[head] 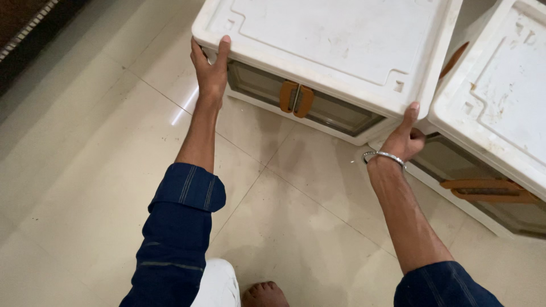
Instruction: The person assembles white plastic coolers by unfolding the sides, inserting the base, and securing the lid. They repeat this process for multiple coolers, stacking them as they finish.
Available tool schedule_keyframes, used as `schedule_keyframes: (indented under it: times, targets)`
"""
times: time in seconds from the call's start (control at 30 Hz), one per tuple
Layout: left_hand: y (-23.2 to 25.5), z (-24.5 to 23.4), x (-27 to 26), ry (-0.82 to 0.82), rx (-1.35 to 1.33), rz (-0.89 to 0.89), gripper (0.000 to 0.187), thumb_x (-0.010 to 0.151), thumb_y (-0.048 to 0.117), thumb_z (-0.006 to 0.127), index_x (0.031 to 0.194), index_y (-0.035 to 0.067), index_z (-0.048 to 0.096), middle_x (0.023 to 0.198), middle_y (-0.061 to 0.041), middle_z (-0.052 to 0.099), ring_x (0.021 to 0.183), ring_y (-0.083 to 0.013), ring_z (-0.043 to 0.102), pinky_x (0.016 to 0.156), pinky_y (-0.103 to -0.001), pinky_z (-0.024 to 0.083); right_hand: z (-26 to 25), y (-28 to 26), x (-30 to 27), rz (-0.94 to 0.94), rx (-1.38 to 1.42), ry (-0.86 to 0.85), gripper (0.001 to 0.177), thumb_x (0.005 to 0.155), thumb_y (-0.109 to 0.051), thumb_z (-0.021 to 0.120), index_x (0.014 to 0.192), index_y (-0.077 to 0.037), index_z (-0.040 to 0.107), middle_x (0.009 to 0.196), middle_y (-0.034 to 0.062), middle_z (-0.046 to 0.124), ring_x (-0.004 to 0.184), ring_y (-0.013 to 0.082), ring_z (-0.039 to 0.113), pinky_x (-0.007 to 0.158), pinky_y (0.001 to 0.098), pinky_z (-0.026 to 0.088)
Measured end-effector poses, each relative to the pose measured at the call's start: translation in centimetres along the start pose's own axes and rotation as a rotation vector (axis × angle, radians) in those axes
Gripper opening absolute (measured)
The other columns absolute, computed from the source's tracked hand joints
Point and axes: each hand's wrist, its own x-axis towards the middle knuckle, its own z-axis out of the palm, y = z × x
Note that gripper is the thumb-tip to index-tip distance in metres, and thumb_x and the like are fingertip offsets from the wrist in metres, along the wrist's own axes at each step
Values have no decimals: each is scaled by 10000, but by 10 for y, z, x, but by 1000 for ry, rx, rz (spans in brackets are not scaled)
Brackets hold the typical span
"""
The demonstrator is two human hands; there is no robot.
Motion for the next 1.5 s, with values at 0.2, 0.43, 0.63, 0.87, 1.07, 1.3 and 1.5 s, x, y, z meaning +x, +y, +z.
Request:
schedule_keyframes:
  times: [0.2, 0.43, 0.63, 0.87, 1.07, 1.3, 1.5]
  targets:
    - [12, -1, 5, -41, 24, 65, 929, 971, 587, 623, 1619, 137, 133, 1625, -194, 354, 1524, -352, 321, 1241, -448, 315, 0, -2, -4, -32, 45, -44, 627, 801, -662, 771, 959, -104, 532, 841, -11, 488, 719, 109, 493, 623, 288, 468]
    - [39, 6, 21, 3, 290, -5, 781, 940, 638, 580, 1517, 148, 384, 1418, -162, 589, 1320, -331, 566, 1100, -445, 469, 6, -3, -11, -58, 60, -61, 538, 885, -634, 734, 766, -184, 464, 656, -55, 386, 566, 91, 367, 500, 280, 337]
    - [46, 32, 32, 117, 440, -79, 635, 941, 665, 519, 1249, 128, 661, 1163, -75, 779, 1076, -251, 761, 938, -444, 613, 0, -4, -10, -113, 70, -100, 595, 890, -603, 754, 645, -160, 442, 613, -38, 451, 552, 88, 406, 501, 277, 349]
    - [35, 45, 49, 158, 302, -43, 601, 904, 618, 553, 1251, 135, 639, 1161, -76, 755, 1070, -263, 733, 931, -442, 580, -2, -1, -8, -213, 18, -117, 625, 904, -655, 715, 637, -133, 498, 596, -14, 501, 531, 87, 457, 498, 271, 385]
    - [38, 51, 54, 133, 307, -66, 585, 933, 607, 531, 1263, 133, 624, 1190, -83, 740, 1099, -275, 729, 959, -453, 575, 11, -5, -5, -193, 6, -76, 645, 896, -697, 659, 632, -141, 466, 588, -24, 502, 485, 80, 446, 435, 266, 371]
    - [49, 57, 60, 135, 265, -104, 586, 891, 649, 562, 1218, 169, 639, 1165, -55, 754, 1034, -261, 754, 922, -444, 606, 36, -4, 2, -94, 227, -95, 639, 935, -684, 615, 670, -121, 466, 577, -2, 496, 487, 102, 462, 446, 279, 398]
    - [60, 66, 71, 146, 388, -144, 599, 903, 689, 582, 1064, 121, 685, 1055, -26, 817, 969, -223, 790, 877, -443, 623, 58, -10, 24, -86, 195, -58, 669, 894, -724, 580, 667, -95, 551, 519, 21, 498, 449, 131, 565, 467, 273, 515]
